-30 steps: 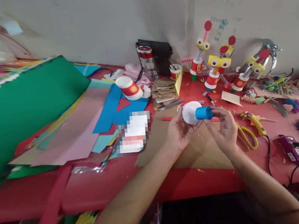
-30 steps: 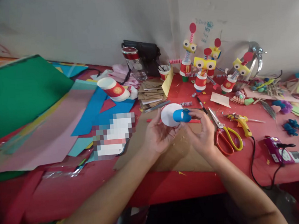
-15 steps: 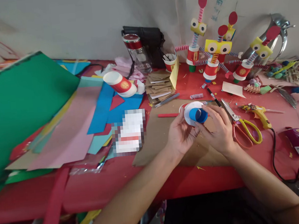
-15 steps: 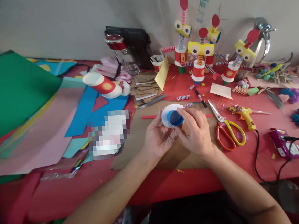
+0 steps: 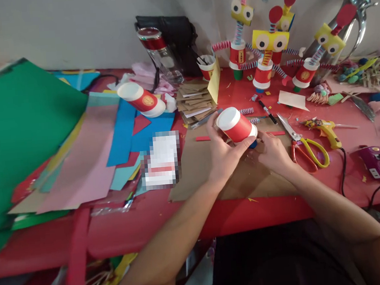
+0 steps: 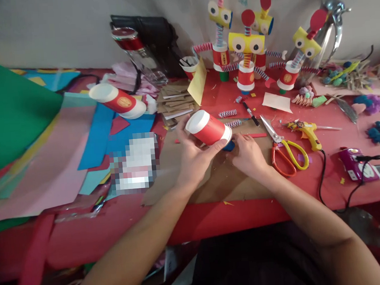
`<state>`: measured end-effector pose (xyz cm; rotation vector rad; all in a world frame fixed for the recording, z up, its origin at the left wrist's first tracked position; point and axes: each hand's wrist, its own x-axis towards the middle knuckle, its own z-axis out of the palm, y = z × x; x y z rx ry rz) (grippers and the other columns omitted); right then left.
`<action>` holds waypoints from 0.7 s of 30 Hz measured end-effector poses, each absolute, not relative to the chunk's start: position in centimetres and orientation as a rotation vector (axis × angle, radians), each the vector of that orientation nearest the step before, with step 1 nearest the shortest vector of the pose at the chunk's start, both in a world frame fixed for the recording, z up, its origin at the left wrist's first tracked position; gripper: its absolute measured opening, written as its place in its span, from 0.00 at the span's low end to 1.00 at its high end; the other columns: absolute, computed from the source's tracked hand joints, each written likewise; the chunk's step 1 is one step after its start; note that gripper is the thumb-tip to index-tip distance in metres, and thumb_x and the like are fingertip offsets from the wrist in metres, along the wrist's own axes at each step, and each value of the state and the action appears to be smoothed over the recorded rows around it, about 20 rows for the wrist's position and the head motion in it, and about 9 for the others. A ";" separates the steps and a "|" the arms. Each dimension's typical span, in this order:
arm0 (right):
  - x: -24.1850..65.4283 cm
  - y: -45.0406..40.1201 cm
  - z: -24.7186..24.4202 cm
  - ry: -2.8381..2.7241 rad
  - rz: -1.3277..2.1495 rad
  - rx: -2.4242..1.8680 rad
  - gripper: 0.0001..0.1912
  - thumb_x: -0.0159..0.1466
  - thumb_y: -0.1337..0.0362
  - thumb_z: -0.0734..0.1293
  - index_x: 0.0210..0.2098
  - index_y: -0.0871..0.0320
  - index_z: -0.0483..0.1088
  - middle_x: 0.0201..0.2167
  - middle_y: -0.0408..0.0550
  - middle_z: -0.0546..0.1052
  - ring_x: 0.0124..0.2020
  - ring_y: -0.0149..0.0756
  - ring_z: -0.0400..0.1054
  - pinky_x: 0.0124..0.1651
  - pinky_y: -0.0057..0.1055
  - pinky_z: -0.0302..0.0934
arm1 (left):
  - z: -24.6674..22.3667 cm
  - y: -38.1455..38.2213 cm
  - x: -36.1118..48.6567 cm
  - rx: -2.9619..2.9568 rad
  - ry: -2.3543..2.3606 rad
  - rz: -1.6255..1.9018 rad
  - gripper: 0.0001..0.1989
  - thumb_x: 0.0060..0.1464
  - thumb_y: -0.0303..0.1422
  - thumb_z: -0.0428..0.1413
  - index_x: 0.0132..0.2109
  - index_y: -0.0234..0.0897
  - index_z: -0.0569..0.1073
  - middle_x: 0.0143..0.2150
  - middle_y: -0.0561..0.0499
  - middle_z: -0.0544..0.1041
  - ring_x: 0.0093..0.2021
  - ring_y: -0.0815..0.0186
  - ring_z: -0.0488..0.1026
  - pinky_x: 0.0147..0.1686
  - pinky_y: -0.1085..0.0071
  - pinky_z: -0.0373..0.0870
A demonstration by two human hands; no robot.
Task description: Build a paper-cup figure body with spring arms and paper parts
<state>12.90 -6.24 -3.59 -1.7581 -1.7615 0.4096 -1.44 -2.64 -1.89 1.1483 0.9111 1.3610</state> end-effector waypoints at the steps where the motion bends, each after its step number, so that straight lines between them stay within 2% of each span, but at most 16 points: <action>1: 13.0 -6.2 -3.8 -1.798 0.394 -1.800 0.16 0.54 0.65 0.74 0.42 0.55 0.74 0.38 0.51 0.80 0.43 0.50 0.72 0.48 0.47 0.66 | -2.3 -2.3 -1.6 1.196 0.912 1.360 0.46 0.37 0.37 0.74 0.62 0.50 0.61 0.62 0.44 0.70 0.58 0.53 0.73 0.56 0.57 0.72; 6: 13.3 -6.6 -4.8 -1.815 0.292 -1.895 0.18 0.54 0.64 0.77 0.44 0.57 0.78 0.43 0.57 0.77 0.47 0.55 0.68 0.53 0.53 0.64 | -3.4 -0.4 -3.1 1.388 0.939 1.388 0.34 0.43 0.43 0.71 0.56 0.46 0.67 0.53 0.47 0.76 0.55 0.54 0.75 0.59 0.52 0.70; 9: 13.9 -6.7 -4.8 -1.815 0.347 -1.837 0.23 0.51 0.64 0.79 0.46 0.58 0.77 0.46 0.58 0.76 0.50 0.56 0.68 0.56 0.55 0.63 | -3.2 -0.4 -3.5 1.511 0.943 1.392 0.33 0.44 0.43 0.71 0.55 0.46 0.68 0.52 0.48 0.76 0.56 0.54 0.74 0.60 0.52 0.69; 12: 15.1 -6.9 -3.9 -1.749 0.487 -1.725 0.28 0.49 0.64 0.79 0.49 0.56 0.74 0.47 0.56 0.76 0.47 0.50 0.70 0.51 0.49 0.67 | -2.9 -1.0 -3.4 1.603 0.956 1.320 0.31 0.44 0.45 0.70 0.54 0.45 0.70 0.52 0.47 0.77 0.56 0.53 0.74 0.60 0.51 0.68; 15: 16.6 -7.2 -3.1 -1.557 0.565 -1.614 0.18 0.58 0.64 0.72 0.48 0.55 0.73 0.44 0.51 0.77 0.37 0.39 0.71 0.41 0.39 0.68 | -2.9 -1.8 -3.1 1.661 0.995 1.229 0.33 0.42 0.46 0.71 0.54 0.44 0.70 0.54 0.46 0.76 0.58 0.51 0.72 0.60 0.50 0.68; 17: 17.3 -7.2 -3.0 -1.410 0.541 -1.570 0.11 0.62 0.65 0.66 0.45 0.55 0.73 0.39 0.48 0.77 0.33 0.34 0.70 0.38 0.35 0.67 | -3.0 -2.1 -3.0 1.703 1.021 1.158 0.35 0.41 0.46 0.71 0.54 0.44 0.70 0.56 0.45 0.75 0.59 0.50 0.72 0.60 0.50 0.68; 21: 17.9 -6.8 -3.5 -1.276 0.502 -1.536 0.07 0.62 0.66 0.65 0.41 0.55 0.73 0.33 0.44 0.76 0.31 0.31 0.69 0.36 0.32 0.65 | -3.5 -2.4 -2.8 1.798 1.029 1.059 0.35 0.40 0.46 0.72 0.54 0.45 0.70 0.56 0.45 0.75 0.58 0.50 0.72 0.58 0.51 0.69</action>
